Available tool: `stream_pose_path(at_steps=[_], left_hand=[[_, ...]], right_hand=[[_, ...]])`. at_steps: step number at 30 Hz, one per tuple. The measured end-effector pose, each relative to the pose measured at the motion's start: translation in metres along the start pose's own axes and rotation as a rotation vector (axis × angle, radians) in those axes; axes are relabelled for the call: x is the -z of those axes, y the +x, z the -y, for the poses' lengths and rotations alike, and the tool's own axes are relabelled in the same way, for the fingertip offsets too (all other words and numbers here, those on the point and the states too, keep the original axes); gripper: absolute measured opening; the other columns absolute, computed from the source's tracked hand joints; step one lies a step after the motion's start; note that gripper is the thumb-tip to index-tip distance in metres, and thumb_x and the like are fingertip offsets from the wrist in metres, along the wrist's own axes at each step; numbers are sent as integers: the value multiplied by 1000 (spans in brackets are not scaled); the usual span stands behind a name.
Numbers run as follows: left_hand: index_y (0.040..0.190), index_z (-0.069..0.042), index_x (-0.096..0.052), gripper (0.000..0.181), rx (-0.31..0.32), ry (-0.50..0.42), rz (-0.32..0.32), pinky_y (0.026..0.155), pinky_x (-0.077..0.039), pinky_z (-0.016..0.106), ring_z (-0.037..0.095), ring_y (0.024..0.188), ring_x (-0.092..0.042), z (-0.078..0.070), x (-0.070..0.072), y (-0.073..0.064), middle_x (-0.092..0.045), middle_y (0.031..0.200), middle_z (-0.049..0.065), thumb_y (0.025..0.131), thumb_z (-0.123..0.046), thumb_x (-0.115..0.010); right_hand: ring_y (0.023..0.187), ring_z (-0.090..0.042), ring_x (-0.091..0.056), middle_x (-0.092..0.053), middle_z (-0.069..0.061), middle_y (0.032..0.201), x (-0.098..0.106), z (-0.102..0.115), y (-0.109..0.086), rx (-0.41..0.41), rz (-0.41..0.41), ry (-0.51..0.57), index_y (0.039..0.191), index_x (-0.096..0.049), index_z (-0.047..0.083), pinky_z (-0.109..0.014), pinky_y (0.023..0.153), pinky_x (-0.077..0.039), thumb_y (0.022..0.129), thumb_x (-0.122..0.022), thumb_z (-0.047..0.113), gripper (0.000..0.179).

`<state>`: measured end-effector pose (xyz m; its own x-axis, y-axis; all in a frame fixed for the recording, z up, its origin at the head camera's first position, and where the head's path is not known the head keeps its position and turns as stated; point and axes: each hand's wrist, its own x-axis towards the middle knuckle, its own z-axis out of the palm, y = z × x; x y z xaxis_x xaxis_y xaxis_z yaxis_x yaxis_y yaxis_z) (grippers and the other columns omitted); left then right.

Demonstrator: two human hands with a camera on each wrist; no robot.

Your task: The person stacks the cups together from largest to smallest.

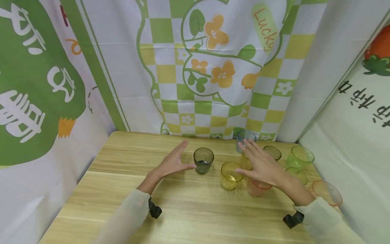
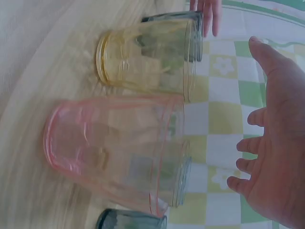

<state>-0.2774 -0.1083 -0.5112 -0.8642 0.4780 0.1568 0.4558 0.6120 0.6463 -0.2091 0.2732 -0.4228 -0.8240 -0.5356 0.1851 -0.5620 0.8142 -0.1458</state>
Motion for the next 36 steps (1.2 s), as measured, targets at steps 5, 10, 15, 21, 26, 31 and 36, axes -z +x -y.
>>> stream_pose_path(at_steps=[5,10,15,21,26,31,36], left_hand=[[171,-10,-16,126,1,-93,6,128,-21,59,36,161,-19,-2,-9,4,-13,177,12,80,-63,-86],[170,-10,-18,129,-8,-189,1,129,-21,57,38,160,-21,-3,-18,8,-17,176,14,76,-57,-92],[169,-8,-20,126,-17,-200,1,128,-24,56,39,159,-24,-4,-26,13,-20,175,15,76,-49,-95],[168,-3,-23,122,-22,-244,4,125,-31,56,42,157,-29,-8,-31,16,-23,174,19,77,-39,-97],[167,-1,-24,118,-17,-316,17,125,-34,53,40,156,-32,-8,-34,17,-26,173,19,80,-34,-96],[167,-2,-25,119,-4,-353,24,125,-35,51,40,155,-35,-8,-37,18,-31,170,22,78,-34,-97],[164,0,-32,112,2,-378,11,124,-37,51,41,151,-42,-8,-40,20,-39,165,24,78,-29,-98]], right_hand=[[156,-53,-22,-24,-28,170,-6,8,1,13,1,32,164,-32,-1,-73,117,-33,97,-71,59,99],[153,-55,-29,-29,-29,168,-12,14,1,44,-20,55,162,-34,-3,-74,111,-41,94,-73,60,101],[151,-53,-33,-33,-29,166,-21,17,1,58,-8,81,163,-33,-1,-74,108,-44,92,-76,61,103],[147,-51,-41,-37,-27,165,-28,19,3,53,14,111,163,-36,1,-71,108,-45,89,-80,60,104],[142,-51,-48,-44,-27,160,-33,20,3,56,18,128,159,-42,-1,-68,107,-48,84,-85,58,105],[136,-47,-55,-52,-26,153,-37,20,4,58,21,132,155,-47,-2,-64,105,-52,82,-88,55,102],[133,-45,-58,-56,-25,149,-40,19,5,63,34,132,151,-53,-4,-61,102,-54,80,-91,50,97]])
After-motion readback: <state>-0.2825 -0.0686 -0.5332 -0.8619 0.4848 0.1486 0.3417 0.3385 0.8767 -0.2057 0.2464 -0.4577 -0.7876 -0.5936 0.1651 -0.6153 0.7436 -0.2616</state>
